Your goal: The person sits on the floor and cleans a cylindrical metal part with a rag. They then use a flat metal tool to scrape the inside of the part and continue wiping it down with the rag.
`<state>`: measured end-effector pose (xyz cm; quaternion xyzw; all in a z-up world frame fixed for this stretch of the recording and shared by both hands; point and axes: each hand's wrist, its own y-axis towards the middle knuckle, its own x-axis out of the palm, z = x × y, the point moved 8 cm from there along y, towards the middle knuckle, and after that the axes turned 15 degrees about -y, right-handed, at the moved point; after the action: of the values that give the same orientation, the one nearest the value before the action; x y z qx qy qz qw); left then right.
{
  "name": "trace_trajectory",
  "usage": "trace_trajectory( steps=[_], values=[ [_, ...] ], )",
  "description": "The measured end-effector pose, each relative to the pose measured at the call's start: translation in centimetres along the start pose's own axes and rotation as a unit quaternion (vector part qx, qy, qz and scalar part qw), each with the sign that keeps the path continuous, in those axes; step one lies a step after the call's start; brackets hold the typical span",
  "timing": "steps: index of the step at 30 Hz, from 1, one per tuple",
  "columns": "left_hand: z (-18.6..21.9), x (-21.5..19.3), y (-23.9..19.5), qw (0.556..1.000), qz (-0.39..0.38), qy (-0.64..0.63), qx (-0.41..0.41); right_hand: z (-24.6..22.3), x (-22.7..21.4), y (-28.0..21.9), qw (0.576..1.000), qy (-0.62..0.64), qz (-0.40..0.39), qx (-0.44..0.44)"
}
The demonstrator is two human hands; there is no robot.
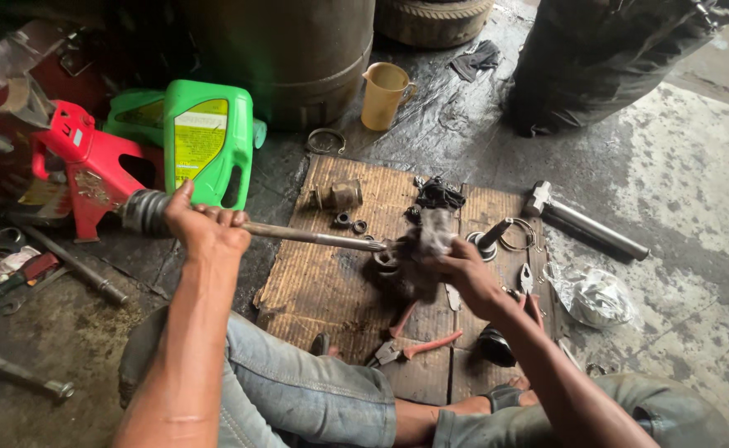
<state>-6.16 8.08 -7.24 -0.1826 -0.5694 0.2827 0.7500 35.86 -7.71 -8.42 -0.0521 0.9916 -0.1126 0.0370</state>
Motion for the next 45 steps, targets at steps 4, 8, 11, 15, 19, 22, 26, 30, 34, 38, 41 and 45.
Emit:
trace_trajectory(
  steps=[4, 8, 11, 15, 19, 22, 26, 30, 34, 38, 41, 45],
  values=[
    [-1.9, -0.2, -0.9, 1.0, 0.007, -0.009, -0.016, -1.7, 5.2, 0.4, 0.998, 0.055, -0.014, 0.034],
    [-3.5, -0.4, -1.6, 1.0, 0.002, 0.0, -0.022, -3.1, 6.3, 0.8, 0.986, -0.148, 0.063, 0.044],
    [-3.8, -0.5, -1.3, 1.0, -0.002, 0.014, -0.022, -3.0, 6.8, 0.6, 0.987, -0.133, 0.05, 0.079],
    [-3.5, -1.5, -0.4, 0.998, 0.044, 0.035, -0.04, -2.2, 6.0, -0.3, 0.972, -0.207, 0.041, 0.099],
    [-0.8, -1.1, 0.4, 0.998, 0.02, 0.056, 0.002, -1.0, 1.9, -1.4, 0.95, -0.277, 0.081, 0.115],
    [0.1, 0.4, 0.8, 0.998, -0.025, 0.047, -0.036, -1.0, -1.5, -1.4, 0.967, -0.216, 0.116, 0.071],
    [-0.7, 0.0, -0.3, 0.999, -0.001, 0.028, -0.029, -1.2, 0.6, -0.6, 0.998, -0.022, 0.03, 0.055],
    [-2.5, -0.3, -1.9, 0.999, 0.013, 0.027, -0.016, -2.1, 6.1, 0.6, 0.999, -0.023, -0.001, 0.024],
    [-3.7, -0.5, -2.2, 0.999, 0.011, 0.041, -0.035, -1.0, 7.7, 1.0, 0.983, -0.178, 0.02, 0.05],
    [-3.9, -1.5, -1.2, 0.993, 0.056, 0.083, -0.067, 1.1, 6.6, 0.4, 0.987, -0.117, -0.01, 0.107],
    [-1.8, -0.5, -0.4, 0.995, 0.044, 0.086, -0.003, 0.5, 2.0, -0.2, 0.973, -0.182, 0.048, 0.134],
    [0.6, 0.8, -0.4, 0.995, -0.024, 0.089, 0.043, -0.9, -6.2, -0.9, 0.933, -0.261, 0.167, 0.185]
  ],
)
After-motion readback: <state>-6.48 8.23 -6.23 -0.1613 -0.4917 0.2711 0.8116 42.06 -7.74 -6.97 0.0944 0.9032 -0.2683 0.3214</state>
